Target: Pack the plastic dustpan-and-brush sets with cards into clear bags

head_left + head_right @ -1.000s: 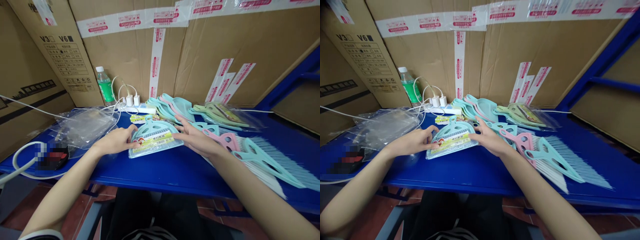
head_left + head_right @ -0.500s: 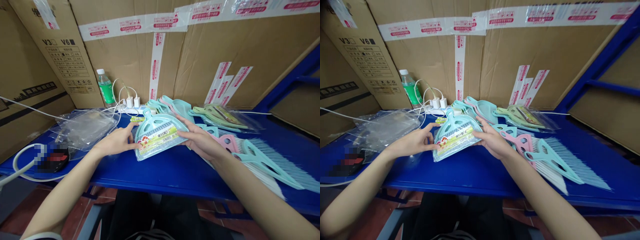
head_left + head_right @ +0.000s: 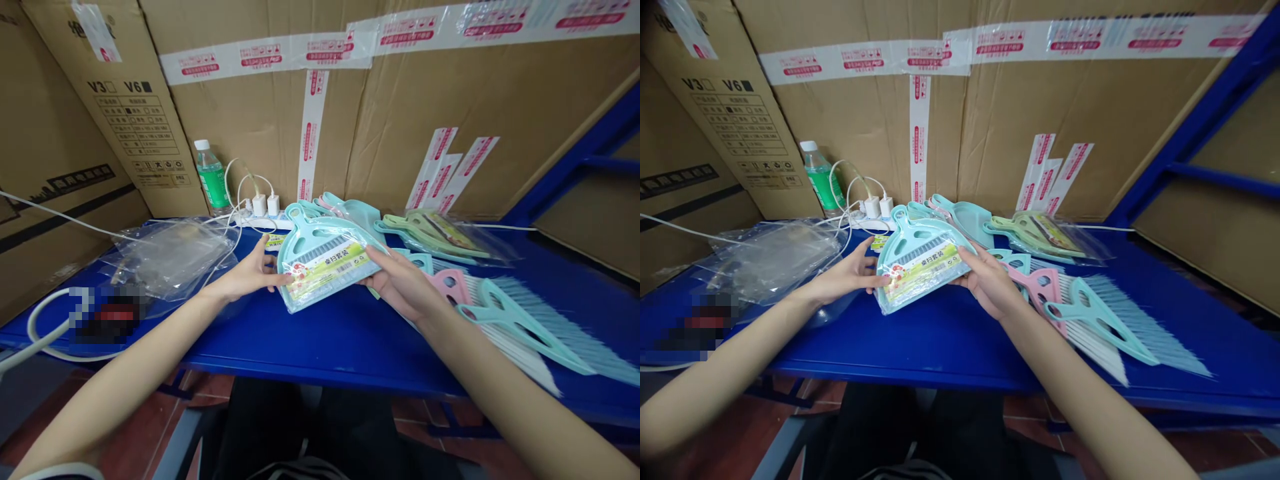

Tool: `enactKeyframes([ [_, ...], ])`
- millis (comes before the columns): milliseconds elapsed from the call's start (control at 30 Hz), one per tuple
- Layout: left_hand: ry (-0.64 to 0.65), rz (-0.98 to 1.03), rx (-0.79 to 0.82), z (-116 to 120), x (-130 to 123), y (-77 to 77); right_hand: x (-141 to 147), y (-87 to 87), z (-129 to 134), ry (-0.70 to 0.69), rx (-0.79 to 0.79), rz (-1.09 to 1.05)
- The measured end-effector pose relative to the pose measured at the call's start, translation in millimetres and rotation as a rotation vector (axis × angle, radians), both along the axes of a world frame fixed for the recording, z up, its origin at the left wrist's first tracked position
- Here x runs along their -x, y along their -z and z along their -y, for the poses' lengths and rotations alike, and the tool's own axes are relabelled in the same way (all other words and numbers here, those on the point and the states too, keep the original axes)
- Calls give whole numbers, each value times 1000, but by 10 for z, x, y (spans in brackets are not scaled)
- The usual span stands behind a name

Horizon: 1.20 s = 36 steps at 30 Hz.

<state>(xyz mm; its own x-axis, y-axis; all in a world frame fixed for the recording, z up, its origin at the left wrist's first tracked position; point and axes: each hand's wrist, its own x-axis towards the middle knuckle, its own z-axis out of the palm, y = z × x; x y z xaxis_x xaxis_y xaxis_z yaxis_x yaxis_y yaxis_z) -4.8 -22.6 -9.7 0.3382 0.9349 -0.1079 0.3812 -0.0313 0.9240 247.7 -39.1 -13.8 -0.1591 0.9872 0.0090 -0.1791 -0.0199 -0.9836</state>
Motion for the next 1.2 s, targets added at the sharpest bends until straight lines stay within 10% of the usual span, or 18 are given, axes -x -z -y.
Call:
enactKeyframes([
  [533,55,342,131,98,-185,70,165,121,75,-257,112,-65],
  [1200,-69,487,203,-16,-77,-70,-26,17,5,-191,62,118],
])
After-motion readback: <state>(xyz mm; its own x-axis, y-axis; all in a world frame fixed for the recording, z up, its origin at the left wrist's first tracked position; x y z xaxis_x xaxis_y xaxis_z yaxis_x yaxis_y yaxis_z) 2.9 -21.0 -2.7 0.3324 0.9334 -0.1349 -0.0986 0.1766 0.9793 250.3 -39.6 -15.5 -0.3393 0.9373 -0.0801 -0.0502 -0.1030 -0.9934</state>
